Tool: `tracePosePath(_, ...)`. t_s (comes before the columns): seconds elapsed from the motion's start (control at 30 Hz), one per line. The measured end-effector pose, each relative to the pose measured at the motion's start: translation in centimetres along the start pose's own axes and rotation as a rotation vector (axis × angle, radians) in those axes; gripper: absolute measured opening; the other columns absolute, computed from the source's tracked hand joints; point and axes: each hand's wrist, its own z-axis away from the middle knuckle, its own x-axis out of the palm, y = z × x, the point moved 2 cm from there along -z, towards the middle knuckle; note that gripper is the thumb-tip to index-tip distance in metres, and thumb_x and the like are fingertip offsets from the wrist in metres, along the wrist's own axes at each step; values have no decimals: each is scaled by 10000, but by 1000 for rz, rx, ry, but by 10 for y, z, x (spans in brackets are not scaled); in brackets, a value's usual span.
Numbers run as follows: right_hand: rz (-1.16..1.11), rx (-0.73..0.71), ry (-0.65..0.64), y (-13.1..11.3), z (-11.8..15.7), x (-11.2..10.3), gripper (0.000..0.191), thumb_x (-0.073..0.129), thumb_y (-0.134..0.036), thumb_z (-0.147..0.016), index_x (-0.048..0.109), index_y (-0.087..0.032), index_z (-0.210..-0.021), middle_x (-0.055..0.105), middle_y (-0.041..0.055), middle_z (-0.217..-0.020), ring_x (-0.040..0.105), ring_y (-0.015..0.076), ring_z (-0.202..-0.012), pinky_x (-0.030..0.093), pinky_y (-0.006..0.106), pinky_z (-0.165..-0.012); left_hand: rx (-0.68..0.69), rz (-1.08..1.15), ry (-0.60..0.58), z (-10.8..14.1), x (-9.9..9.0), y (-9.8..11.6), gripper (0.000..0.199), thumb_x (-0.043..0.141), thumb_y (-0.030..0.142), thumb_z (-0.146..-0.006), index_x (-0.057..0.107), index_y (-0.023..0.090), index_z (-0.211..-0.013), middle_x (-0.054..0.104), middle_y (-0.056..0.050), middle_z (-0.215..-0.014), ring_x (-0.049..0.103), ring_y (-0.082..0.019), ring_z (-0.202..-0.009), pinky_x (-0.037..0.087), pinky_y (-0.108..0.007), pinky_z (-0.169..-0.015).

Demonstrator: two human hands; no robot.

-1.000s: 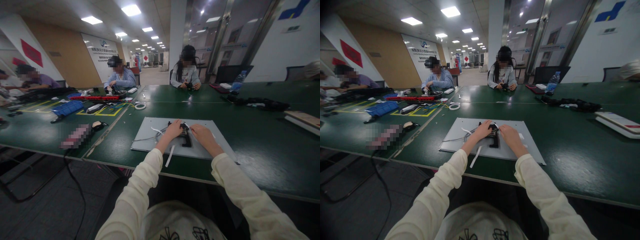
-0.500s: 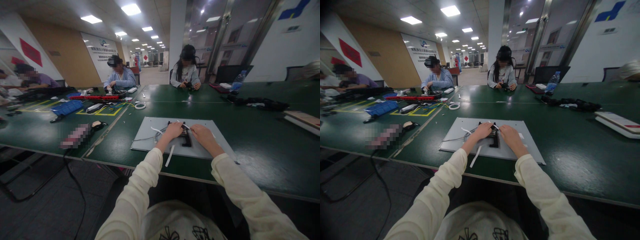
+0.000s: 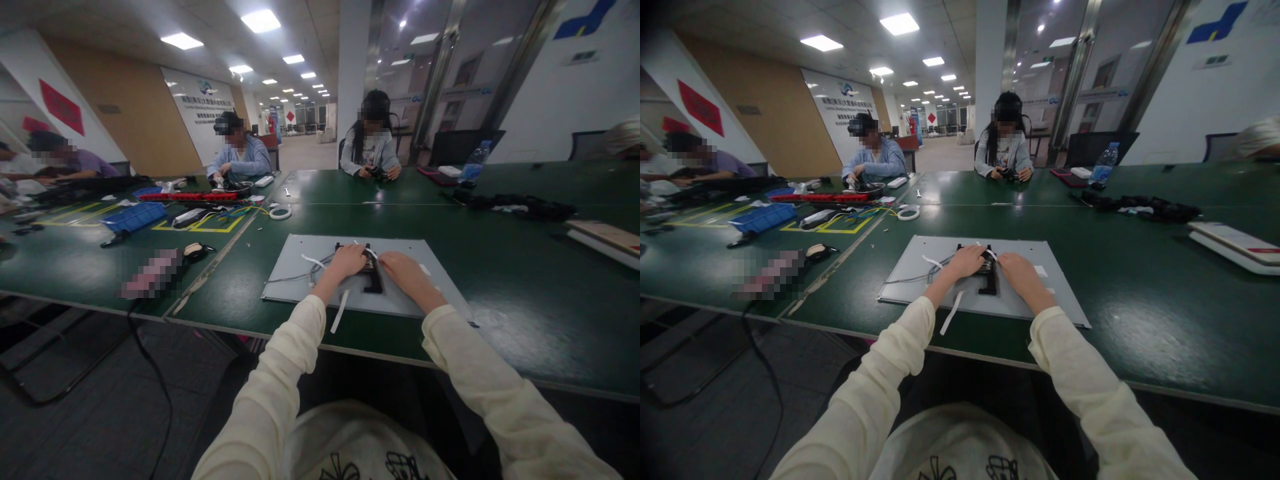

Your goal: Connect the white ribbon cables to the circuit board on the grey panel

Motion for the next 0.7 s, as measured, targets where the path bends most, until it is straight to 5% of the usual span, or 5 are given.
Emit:
tracePosePath(0.43, -17, 6, 14, -1, 4, 0, 277, 403, -186, -847, 663, -148, -935, 649, 108, -1032, 571, 214, -999, 427, 333, -892, -24, -16, -34, 3, -14, 5, 338, 305, 261, -881, 526, 125, -1098, 581, -121, -1170, 529, -224, -1101, 409, -352, -926)
tracePosePath(0.7, -49, -87, 45, 6, 3, 24, 425, 364, -245, -879, 478, -127, -1271, 520, 131, -1276, 477, 232, -1165, 375, 409, -985, -35, -13, -63, 3, -15, 6, 353, 299, 254, -878, 520, 140, -1129, 549, -115, -1227, 510, -223, -1125, 405, -364, -941)
